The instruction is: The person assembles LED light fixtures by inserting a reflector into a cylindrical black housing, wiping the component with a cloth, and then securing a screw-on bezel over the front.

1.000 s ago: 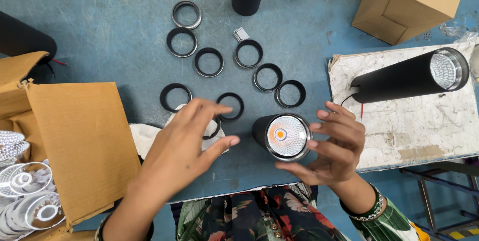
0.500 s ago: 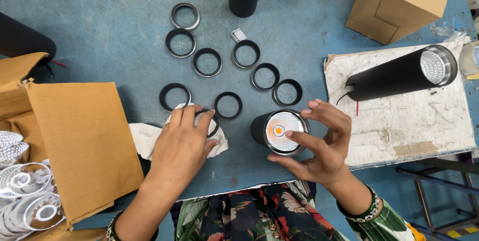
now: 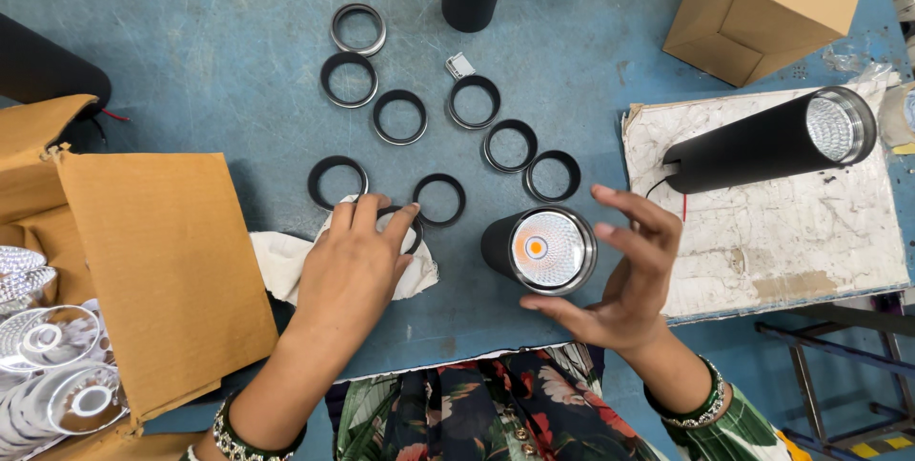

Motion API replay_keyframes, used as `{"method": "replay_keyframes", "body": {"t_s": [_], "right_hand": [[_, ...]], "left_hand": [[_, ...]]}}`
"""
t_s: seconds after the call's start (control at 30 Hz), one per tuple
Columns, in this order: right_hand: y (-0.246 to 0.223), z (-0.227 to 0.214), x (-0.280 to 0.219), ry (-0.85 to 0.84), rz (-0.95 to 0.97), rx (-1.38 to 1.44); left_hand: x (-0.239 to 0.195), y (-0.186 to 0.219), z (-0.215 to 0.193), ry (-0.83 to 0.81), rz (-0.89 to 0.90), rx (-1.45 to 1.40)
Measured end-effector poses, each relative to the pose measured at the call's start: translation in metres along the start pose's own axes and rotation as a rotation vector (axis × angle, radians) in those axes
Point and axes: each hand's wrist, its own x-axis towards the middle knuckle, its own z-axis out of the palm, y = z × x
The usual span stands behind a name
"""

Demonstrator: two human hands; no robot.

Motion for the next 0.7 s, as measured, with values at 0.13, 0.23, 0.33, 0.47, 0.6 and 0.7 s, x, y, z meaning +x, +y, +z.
{"method": "replay_keyframes", "body": {"t_s": [0.13, 0.23, 0.33, 0.47, 0.6, 0.7], "right_hand": [[-0.002, 0.011, -0.01, -0.052, 0.164, 0.221], [-0.004, 0.018, -0.017, -0.115, 0.251, 0.285], [-0.003, 0.022, -0.024, -0.156, 0.318, 0.246], [0.005, 0.026, -0.032, -0.185, 0.525, 0.268], [0.011, 0.026, -0.042, -0.229, 0.525, 0.242], [0.014, 0.028, -0.042, -0.191, 0.439, 0.221]], "left_hand": [[0.008, -0.001, -0.01, -0.056, -0.075, -0.069], [0.01, 0.0, -0.044, 0.025, -0.058, -0.241], [0.006, 0.02, -0.089, -0.088, 0.049, -0.753], [0.015, 0.068, -0.119, -0.028, 0.367, -0.641], [0.035, 0.096, -0.121, 0.01, 0.453, -0.355], [0.041, 0.108, -0.121, -0.039, 0.458, -0.226]]}}
